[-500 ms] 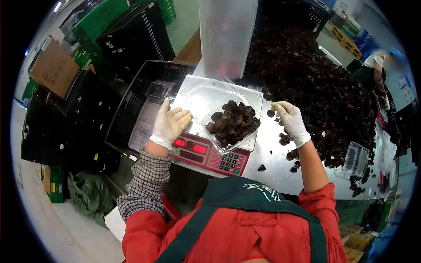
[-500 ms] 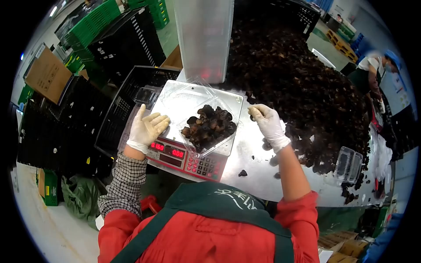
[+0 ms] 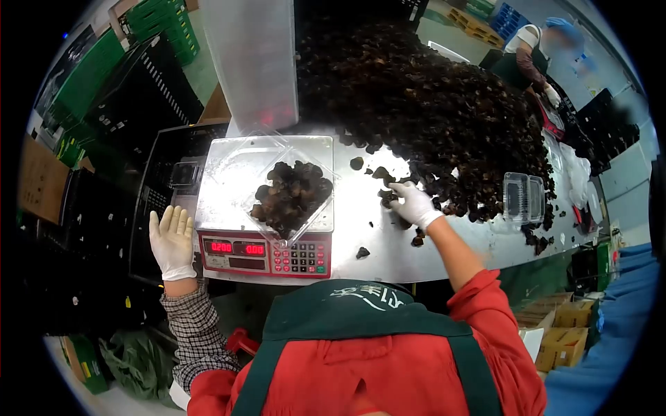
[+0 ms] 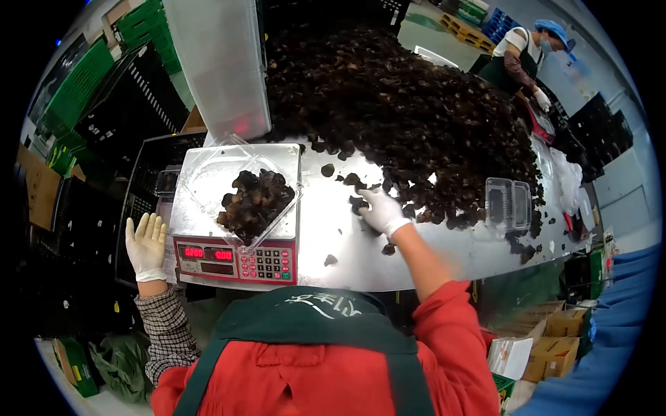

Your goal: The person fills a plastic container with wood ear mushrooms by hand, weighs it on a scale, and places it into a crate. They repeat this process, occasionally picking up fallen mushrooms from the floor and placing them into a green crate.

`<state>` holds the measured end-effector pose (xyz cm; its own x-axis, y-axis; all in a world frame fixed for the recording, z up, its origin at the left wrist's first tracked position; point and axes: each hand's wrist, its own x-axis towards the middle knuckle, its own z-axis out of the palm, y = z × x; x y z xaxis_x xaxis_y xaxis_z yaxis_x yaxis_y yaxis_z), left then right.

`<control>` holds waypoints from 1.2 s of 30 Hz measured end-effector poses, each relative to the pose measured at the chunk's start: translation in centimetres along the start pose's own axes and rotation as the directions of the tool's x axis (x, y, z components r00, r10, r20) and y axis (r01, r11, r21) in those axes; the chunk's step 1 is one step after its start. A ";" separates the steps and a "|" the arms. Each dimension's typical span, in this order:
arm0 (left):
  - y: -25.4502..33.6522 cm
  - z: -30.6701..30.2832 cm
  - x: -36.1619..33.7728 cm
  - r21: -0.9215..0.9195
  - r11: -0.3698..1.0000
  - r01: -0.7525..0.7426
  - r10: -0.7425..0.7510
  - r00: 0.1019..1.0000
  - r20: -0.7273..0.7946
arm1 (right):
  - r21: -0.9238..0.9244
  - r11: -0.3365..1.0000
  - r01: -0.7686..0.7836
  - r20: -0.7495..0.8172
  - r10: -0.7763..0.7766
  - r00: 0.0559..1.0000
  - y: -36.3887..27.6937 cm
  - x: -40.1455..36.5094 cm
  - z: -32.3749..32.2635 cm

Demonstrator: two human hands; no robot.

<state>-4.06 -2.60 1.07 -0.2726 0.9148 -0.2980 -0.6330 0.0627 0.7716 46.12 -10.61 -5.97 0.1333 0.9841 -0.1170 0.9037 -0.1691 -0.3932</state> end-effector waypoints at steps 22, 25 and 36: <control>-0.8 1.4 -1.7 -0.101 0.988 0.120 -0.111 0.990 0.090 | -0.018 0.663 0.748 -0.166 -0.740 0.652 -23.2 4.4 -2.1; 0.4 0.0 -1.5 -0.077 0.989 0.124 -0.118 0.990 0.078 | 0.106 0.686 0.720 -0.248 -0.683 0.687 -21.9 4.4 -5.4; 1.2 2.1 0.4 -0.030 0.985 0.167 -0.158 0.966 0.205 | 0.521 0.839 0.158 -0.139 -0.099 0.985 -8.6 4.7 -8.1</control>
<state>-3.37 -1.30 3.08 -0.0147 0.9556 -0.2942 -0.6913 0.2029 0.6935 42.26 -4.07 4.23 0.0981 0.9939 0.0505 0.5675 -0.0142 -0.8232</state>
